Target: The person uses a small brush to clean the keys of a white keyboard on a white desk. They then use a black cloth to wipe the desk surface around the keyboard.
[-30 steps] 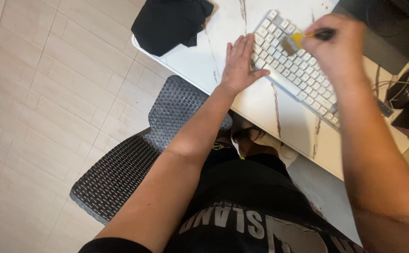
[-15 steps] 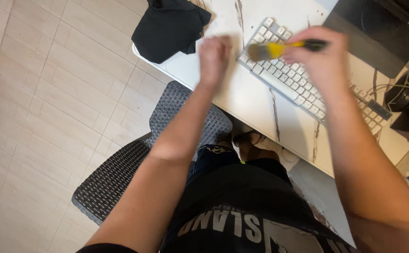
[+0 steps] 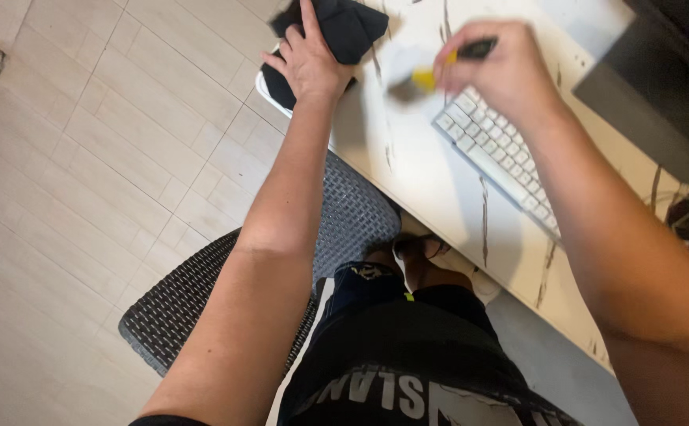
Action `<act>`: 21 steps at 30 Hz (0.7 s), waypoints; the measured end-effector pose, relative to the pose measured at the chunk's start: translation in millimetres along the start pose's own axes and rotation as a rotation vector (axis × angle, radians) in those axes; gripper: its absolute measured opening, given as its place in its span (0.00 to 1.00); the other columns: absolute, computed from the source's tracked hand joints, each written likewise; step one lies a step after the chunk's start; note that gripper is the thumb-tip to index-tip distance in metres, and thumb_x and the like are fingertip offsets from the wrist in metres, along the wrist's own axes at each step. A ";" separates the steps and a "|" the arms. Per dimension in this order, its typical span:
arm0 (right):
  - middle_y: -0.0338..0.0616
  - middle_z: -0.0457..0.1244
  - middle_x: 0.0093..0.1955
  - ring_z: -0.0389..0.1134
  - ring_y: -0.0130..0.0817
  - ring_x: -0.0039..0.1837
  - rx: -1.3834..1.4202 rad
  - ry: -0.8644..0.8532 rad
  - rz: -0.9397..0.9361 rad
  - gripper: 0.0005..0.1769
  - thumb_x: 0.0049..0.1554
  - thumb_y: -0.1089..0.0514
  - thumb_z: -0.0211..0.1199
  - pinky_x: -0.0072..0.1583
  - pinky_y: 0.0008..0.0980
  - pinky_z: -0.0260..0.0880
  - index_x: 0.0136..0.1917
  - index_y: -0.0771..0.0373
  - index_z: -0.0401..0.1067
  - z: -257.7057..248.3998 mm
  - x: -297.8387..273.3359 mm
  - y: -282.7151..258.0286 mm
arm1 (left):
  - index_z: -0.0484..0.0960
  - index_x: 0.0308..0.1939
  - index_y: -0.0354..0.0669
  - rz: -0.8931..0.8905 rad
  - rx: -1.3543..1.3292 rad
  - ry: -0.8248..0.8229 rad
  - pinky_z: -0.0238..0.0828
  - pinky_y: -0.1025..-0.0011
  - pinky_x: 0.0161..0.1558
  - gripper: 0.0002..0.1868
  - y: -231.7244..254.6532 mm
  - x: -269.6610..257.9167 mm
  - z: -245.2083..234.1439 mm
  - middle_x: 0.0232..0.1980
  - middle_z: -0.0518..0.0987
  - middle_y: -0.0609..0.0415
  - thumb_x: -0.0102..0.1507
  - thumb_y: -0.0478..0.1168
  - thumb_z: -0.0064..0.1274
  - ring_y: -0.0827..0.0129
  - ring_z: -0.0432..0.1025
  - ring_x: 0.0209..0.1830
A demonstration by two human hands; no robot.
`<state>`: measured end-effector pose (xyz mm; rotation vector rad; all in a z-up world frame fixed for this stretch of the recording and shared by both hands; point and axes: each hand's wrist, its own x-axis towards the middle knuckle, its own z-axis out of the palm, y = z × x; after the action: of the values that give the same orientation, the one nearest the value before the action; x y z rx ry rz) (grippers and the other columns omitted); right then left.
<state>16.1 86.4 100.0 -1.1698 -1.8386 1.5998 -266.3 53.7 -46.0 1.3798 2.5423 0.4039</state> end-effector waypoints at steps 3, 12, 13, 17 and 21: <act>0.46 0.71 0.45 0.73 0.34 0.46 -0.054 -0.103 0.046 0.07 0.54 0.69 0.70 0.49 0.31 0.76 0.48 0.65 0.78 20.5 6.1 -0.8 | 0.45 0.81 0.61 0.013 -0.143 0.043 0.52 0.39 0.75 0.61 -11.9 10.6 -4.2 0.62 0.77 0.47 0.53 0.43 0.72 0.49 0.72 0.66; 0.53 0.69 0.54 0.74 0.37 0.52 0.105 0.309 -0.390 0.09 0.65 0.77 0.66 0.56 0.29 0.79 0.58 0.73 0.75 -6.0 20.3 4.0 | 0.48 0.78 0.68 0.502 -0.312 -0.064 0.68 0.44 0.62 0.68 -10.3 -77.5 -66.8 0.75 0.58 0.33 0.42 0.44 0.78 0.33 0.60 0.71; 0.53 0.69 0.55 0.75 0.37 0.53 0.128 0.331 -0.356 0.09 0.65 0.77 0.65 0.57 0.30 0.80 0.58 0.73 0.75 -13.5 15.4 6.0 | 0.50 0.79 0.73 0.567 -0.232 -0.131 0.65 0.43 0.66 0.66 -2.5 -94.5 -67.4 0.79 0.56 0.37 0.44 0.42 0.76 0.39 0.57 0.76; 0.53 0.69 0.55 0.77 0.38 0.53 0.110 0.452 -0.156 0.07 0.64 0.74 0.64 0.57 0.32 0.84 0.56 0.72 0.74 -31.4 -11.4 23.6 | 0.54 0.76 0.78 0.707 0.016 -0.385 0.42 0.29 0.72 0.60 30.1 -104.8 -55.4 0.82 0.47 0.48 0.47 0.48 0.75 0.39 0.46 0.79; 0.58 0.68 0.54 0.75 0.43 0.54 0.138 0.496 -0.192 0.05 0.67 0.75 0.65 0.57 0.34 0.80 0.57 0.78 0.74 -44.3 -35.8 48.0 | 0.54 0.76 0.79 0.779 0.085 -0.461 0.36 0.27 0.73 0.58 63.4 -71.7 -35.7 0.82 0.43 0.52 0.48 0.50 0.74 0.42 0.43 0.81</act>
<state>85.1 82.1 72.0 -1.1604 -1.4464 1.1765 -189.8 21.5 13.5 2.1638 1.6083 0.0696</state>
